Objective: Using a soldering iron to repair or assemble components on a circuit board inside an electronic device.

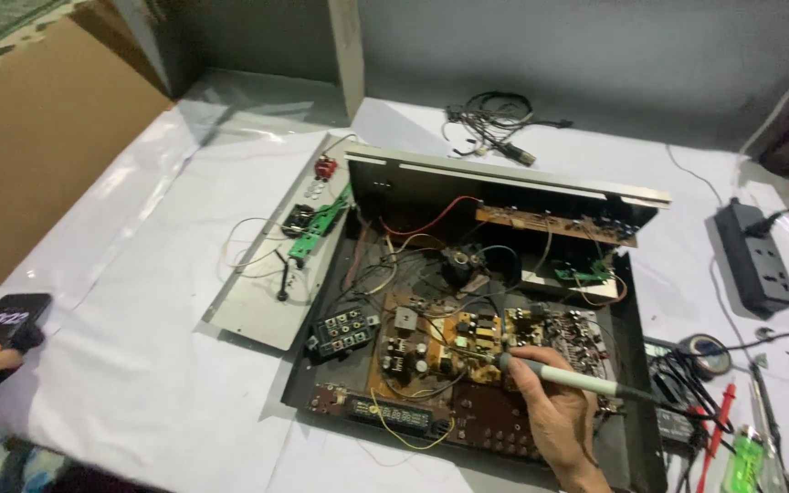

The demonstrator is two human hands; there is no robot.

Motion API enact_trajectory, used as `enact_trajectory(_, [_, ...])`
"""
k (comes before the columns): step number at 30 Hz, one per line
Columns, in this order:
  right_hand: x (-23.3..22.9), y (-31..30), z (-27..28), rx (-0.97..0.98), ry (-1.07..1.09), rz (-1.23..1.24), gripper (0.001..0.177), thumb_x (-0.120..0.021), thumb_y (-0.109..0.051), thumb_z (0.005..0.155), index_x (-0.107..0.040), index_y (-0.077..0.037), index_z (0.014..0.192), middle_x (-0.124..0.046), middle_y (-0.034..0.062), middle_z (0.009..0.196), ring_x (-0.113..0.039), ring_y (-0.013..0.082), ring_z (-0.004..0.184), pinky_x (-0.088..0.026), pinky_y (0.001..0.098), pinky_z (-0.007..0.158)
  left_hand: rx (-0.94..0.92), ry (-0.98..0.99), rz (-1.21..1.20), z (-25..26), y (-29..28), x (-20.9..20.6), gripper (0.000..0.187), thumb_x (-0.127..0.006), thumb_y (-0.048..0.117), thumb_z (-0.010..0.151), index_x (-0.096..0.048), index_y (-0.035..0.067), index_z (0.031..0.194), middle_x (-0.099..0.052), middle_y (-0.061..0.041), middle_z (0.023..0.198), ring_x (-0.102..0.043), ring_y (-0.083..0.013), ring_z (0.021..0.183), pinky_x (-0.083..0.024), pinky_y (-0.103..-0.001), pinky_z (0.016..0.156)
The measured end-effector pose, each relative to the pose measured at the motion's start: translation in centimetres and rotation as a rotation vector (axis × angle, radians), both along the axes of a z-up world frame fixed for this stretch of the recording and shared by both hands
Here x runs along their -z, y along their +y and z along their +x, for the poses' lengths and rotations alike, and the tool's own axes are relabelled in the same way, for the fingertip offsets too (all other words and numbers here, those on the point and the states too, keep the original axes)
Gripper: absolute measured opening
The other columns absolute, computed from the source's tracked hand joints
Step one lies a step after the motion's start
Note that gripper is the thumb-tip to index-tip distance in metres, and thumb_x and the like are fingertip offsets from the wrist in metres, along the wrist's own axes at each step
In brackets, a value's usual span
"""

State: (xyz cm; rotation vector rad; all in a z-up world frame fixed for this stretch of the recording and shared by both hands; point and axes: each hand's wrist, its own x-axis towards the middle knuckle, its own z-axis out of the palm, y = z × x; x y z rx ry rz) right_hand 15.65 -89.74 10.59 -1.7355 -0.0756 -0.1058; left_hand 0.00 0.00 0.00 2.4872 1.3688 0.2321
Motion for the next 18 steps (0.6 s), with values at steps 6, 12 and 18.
enact_trajectory(6, [-1.5, 0.4, -0.3, 0.06, 0.106, -0.117, 0.02, -0.072, -0.021, 0.093, -0.08, -0.008, 0.105, -0.077, 0.0093, 0.105, -0.073, 0.0251, 0.096, -0.062, 0.0402, 0.087, -0.131, 0.092, 0.25, -0.4, -11.1, -5.8, 0.108, -0.083, 0.054, 0.059, -0.061, -0.023, 0.133, -0.06, -0.04, 0.128, -0.061, -0.0531, 0.119, -0.051, -0.054, 0.091])
enact_trajectory(12, [-2.1, 1.2, -0.6, 0.166, 0.13, -0.262, 0.016, -0.074, -0.019, 0.096, -0.08, -0.009, 0.106, -0.077, 0.0075, 0.101, -0.071, 0.0223, 0.093, -0.055, 0.0341, 0.091, -0.159, -0.162, 0.248, -0.3, -17.0, -9.5, 0.101, -0.087, 0.046, 0.056, -0.052, -0.02, 0.125, -0.043, -0.034, 0.126, -0.047, -0.051, 0.118, -0.044, -0.062, 0.095])
enact_trajectory(18, [-1.4, 1.2, -0.6, 0.188, 0.062, -0.216, 0.013, -0.074, -0.018, 0.097, -0.079, -0.009, 0.104, -0.074, 0.0079, 0.104, -0.068, 0.0239, 0.1, -0.054, 0.036, 0.098, -0.08, -0.411, 0.266, 1.0, -20.0, -14.0, 0.097, -0.084, 0.029, 0.067, -0.031, -0.019, 0.133, -0.022, -0.04, 0.142, -0.019, -0.0515, 0.139, -0.019, -0.053, 0.116])
